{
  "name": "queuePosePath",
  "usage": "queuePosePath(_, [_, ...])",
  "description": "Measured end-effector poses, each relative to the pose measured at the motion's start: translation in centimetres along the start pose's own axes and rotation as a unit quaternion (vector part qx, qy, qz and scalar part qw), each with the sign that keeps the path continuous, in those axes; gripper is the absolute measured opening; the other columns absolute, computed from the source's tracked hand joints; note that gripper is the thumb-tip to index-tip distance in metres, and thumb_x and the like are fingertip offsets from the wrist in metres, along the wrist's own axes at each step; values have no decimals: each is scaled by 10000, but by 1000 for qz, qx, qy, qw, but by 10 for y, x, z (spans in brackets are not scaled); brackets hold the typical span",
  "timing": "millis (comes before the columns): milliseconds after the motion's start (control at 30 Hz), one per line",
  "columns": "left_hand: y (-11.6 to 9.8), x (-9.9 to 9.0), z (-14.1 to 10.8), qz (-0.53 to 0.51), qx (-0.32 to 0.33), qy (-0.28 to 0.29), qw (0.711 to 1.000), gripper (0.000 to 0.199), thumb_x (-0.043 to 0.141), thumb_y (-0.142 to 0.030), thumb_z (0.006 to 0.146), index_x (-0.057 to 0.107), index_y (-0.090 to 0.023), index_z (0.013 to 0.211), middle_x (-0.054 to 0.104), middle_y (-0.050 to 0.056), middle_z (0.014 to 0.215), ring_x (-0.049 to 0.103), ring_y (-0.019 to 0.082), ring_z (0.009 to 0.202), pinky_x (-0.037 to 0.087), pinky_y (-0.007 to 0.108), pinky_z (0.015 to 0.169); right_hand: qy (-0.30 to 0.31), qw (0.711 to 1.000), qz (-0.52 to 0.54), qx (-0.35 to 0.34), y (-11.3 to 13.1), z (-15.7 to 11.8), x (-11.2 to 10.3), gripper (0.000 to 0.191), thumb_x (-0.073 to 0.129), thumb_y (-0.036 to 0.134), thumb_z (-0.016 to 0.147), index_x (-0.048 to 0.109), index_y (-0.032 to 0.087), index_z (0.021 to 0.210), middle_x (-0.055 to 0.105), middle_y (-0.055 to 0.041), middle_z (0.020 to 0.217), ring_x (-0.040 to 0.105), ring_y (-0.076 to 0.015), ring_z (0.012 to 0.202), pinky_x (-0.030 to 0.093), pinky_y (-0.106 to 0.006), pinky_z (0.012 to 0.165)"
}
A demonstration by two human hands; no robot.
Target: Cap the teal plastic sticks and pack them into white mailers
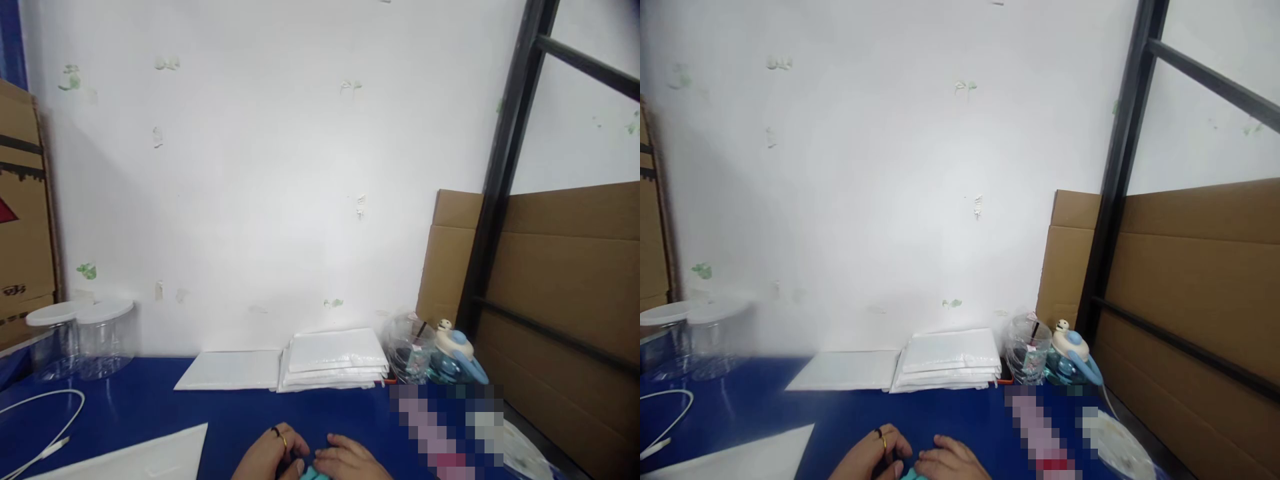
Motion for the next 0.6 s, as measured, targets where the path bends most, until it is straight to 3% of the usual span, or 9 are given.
queuePosePath(100, [-13,-11,0,-6,2,-31,999,195,472,-316,815,616,-239,922,604,6,882,524,149,792,408,239,715,-19,999,4,-34,30,-9,-20,563,589,538,758,499,329,1273,549,-41,1289,398,-304,1259,286,-455,1069])
queuePosePath(200, [-25,-18,-1,-4,18,-24,1000,245,467,-355,823,615,-216,962,597,12,892,521,140,780,409,231,716,-75,996,48,-16,46,-16,-36,629,648,536,704,518,271,1259,548,-72,1278,379,-299,1265,289,-446,1057])
queuePosePath(267, [-30,-20,0,2,26,-13,1000,264,473,-372,813,630,-194,930,599,19,882,523,142,775,410,226,704,-109,989,97,5,45,-17,-38,561,608,543,735,577,227,1197,578,-92,1230,448,-287,1206,329,-424,1027])
queuePosePath(367, [-31,-20,4,8,2,10,1000,283,450,-379,813,645,-172,805,596,17,795,531,144,758,409,227,698,-163,970,167,65,29,-14,-38,469,396,521,873,630,194,1114,642,-88,1120,569,-247,1045,414,-393,934])
queuePosePath(467, [-30,-15,7,27,-45,17,999,227,562,-356,705,642,-164,795,587,11,768,528,145,713,408,223,638,-189,962,184,75,19,-9,-38,428,448,498,851,671,173,1018,679,-75,1025,597,-238,969,435,-371,887])
queuePosePath(600, [-31,-9,6,51,-40,-10,998,268,625,-363,632,652,-174,820,590,21,828,527,159,758,404,230,646,-203,954,203,86,13,-5,-38,357,512,444,820,693,159,938,696,-64,917,613,-223,876,457,-337,805])
Point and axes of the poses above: each hand's wrist, its own z-axis towards the middle knuckle, its own x-axis out of the palm, y = z × x, the point moved 4 cm from there along z, towards the middle knuckle
